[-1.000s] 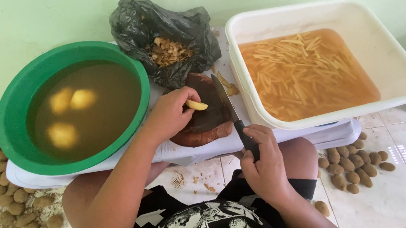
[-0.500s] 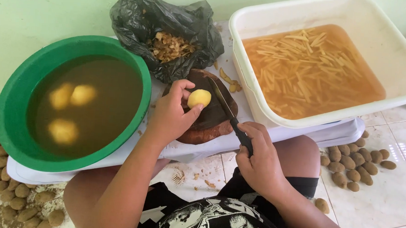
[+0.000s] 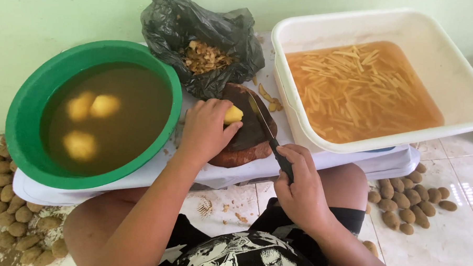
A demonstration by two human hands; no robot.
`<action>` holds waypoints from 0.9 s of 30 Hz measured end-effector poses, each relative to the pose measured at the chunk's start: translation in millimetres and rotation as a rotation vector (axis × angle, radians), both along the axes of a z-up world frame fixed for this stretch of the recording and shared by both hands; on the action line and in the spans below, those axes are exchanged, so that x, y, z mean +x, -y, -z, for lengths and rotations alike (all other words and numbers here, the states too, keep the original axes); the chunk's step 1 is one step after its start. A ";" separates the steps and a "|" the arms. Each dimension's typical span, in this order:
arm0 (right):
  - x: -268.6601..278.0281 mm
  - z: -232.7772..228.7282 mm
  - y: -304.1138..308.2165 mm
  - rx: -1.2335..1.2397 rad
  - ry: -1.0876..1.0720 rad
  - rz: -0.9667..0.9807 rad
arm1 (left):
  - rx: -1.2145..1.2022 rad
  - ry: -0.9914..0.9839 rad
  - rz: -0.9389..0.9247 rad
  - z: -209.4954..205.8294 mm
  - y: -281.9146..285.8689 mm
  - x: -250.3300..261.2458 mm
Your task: Slicing peeled potatoes into thin strips for french fries using a knife and a wooden cutting board, then placing them in a container of water.
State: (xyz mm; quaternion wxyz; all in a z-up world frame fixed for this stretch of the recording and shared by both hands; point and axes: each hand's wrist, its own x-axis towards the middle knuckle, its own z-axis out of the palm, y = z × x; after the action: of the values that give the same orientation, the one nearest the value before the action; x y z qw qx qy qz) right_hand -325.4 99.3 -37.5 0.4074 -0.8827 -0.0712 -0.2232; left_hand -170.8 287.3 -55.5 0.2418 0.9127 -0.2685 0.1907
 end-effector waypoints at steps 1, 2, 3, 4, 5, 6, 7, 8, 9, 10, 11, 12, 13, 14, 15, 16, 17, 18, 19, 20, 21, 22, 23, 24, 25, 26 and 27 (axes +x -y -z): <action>0.7 -0.3 1.5 -0.004 0.007 -0.008 | -0.004 0.007 -0.008 -0.1 0.1 2.7; 0.2 0.2 1.9 0.010 -0.004 0.004 | 0.009 -0.027 0.005 0.4 -0.4 4.7; 0.0 1.1 2.8 0.024 -0.015 0.016 | 0.022 -0.062 0.018 1.4 -0.5 7.0; 0.4 0.7 4.2 0.029 -0.017 0.014 | 0.027 -0.063 0.016 -3.4 -2.2 8.3; 1.1 0.9 5.8 0.019 0.019 0.003 | 0.029 -0.101 0.084 -7.5 -3.7 10.0; 0.1 1.8 7.4 0.008 0.050 -0.003 | 0.029 -0.144 0.156 -9.9 -4.3 10.7; -1.7 2.0 7.5 0.012 0.043 0.000 | 0.034 -0.151 0.158 -10.8 -4.9 11.2; -2.7 0.8 9.6 0.017 0.036 -0.008 | 0.007 -0.170 0.163 -11.8 -3.6 12.3; -3.9 -0.6 10.9 0.023 0.030 -0.015 | -0.021 -0.189 0.167 -13.1 -3.0 13.2; -5.4 -2.2 13.7 0.021 0.026 -0.016 | -0.023 -0.192 0.166 -11.1 -2.2 13.0; -7.4 -3.9 15.9 0.013 0.033 -0.026 | -0.060 -0.149 0.165 -9.4 -1.9 12.5; -9.7 -5.5 18.2 0.005 0.042 -0.033 | -0.098 -0.103 0.169 -7.8 -0.8 12.4; -14.7 -3.6 19.1 0.002 0.040 -0.030 | -0.100 -0.105 0.172 -0.3 0.8 9.0; -16.0 -2.4 18.9 -0.006 0.032 -0.006 | -0.040 -0.062 0.104 4.3 1.9 10.2; -16.9 -1.5 18.2 -0.015 0.024 0.019 | 0.020 -0.020 0.036 8.7 2.6 11.7; -17.7 -1.2 16.4 -0.013 0.024 0.028 | 0.022 -0.020 0.045 6.3 2.7 9.5; -18.5 -0.5 14.3 -0.011 0.009 0.042 | 0.005 -0.019 0.051 4.3 2.4 7.3; -19.3 0.7 11.1 -0.008 -0.004 0.055 | -0.010 -0.017 0.057 2.4 1.1 5.1; -19.2 -4.3 8.2 -0.005 -0.004 0.065 | -0.007 -0.016 0.066 1.0 -1.1 8.2; -21.1 -8.5 2.7 -0.030 0.000 0.062 | -0.027 -0.033 0.117 0.2 -6.3 9.0; -23.0 -12.9 -2.0 -0.056 0.003 0.058 | -0.047 -0.050 0.166 -0.7 -10.8 9.8; -24.4 -17.5 -5.3 -0.053 0.006 0.073 | -0.044 -0.047 0.181 -3.4 -12.1 8.2; -25.5 -22.6 -8.1 -0.070 0.018 0.060 | -0.070 -0.098 0.173 -6.6 -13.1 6.9; -24.5 -29.0 -10.3 -0.091 0.033 0.038 | -0.100 -0.147 0.156 -10.7 -15.1 5.9; -22.8 -31.8 -13.3 -0.092 0.037 0.044 | -0.101 -0.143 0.162 -11.8 -17.7 8.2; -20.4 -34.0 -13.2 -0.088 0.025 0.042 | -0.103 -0.157 0.165 -10.9 -18.8 9.2; -18.1 -35.5 -12.7 -0.084 0.012 0.040 | -0.105 -0.171 0.167 -9.5 -19.5 10.1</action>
State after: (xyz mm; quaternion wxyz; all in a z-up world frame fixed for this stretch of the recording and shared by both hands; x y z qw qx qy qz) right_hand -343.6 112.0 -1.9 0.3649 -0.8989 -0.0655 -0.2335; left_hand -160.6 306.8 -46.0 0.3266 0.8861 -0.3117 0.1051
